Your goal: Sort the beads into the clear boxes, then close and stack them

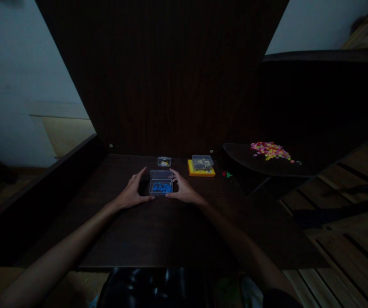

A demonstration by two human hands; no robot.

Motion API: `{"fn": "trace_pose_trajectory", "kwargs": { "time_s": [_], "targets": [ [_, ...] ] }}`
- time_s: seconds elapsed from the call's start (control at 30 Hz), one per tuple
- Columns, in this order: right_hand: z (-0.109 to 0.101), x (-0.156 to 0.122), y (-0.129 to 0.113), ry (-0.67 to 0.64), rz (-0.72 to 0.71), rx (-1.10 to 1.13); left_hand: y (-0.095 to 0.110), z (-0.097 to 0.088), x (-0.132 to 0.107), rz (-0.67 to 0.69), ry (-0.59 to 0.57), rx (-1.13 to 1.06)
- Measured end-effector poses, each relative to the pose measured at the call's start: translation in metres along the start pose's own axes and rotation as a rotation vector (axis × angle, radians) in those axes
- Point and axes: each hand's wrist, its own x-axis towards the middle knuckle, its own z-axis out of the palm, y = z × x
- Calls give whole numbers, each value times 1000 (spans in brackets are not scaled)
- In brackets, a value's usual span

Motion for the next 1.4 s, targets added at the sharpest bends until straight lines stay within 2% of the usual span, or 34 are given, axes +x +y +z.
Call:
{"fn": "trace_pose_trajectory", "kwargs": {
  "time_s": [0.13, 0.4, 0.5, 0.67, 0.8, 0.93, 1.03, 1.17, 1.3, 1.4],
  "targets": [
    [-2, -3, -6, 18, -24, 18, 1, 6, 0, 38, -21, -59],
    [-18, -10, -35, 98, -176, -30, 22, -2, 1, 150, 135, -445],
    [-21, -14, -42, 150, -294, -151, 28, -5, -1, 155, 162, -496],
    [-18, -17, -44, 266, -549, -465, 30, -8, -2, 166, 193, -456],
    [-11, -18, -45, 262, -657, -579, 29, -7, -2, 190, 198, -435],
    [-7, -19, -48, 195, -634, -612, 29, -6, -3, 153, 208, -479],
    [-7, -19, -47, 212, -624, -604, 29, -4, -3, 154, 206, -512],
    [-6, -21, -45, 249, -681, -588, 29, -4, -4, 179, 202, -509],
    [-3, -22, -44, 261, -667, -569, 31, -7, -4, 187, 207, -451],
    [-1, -23, -42, 279, -633, -538, 35, -10, -5, 235, 208, -304]
  ]
}}
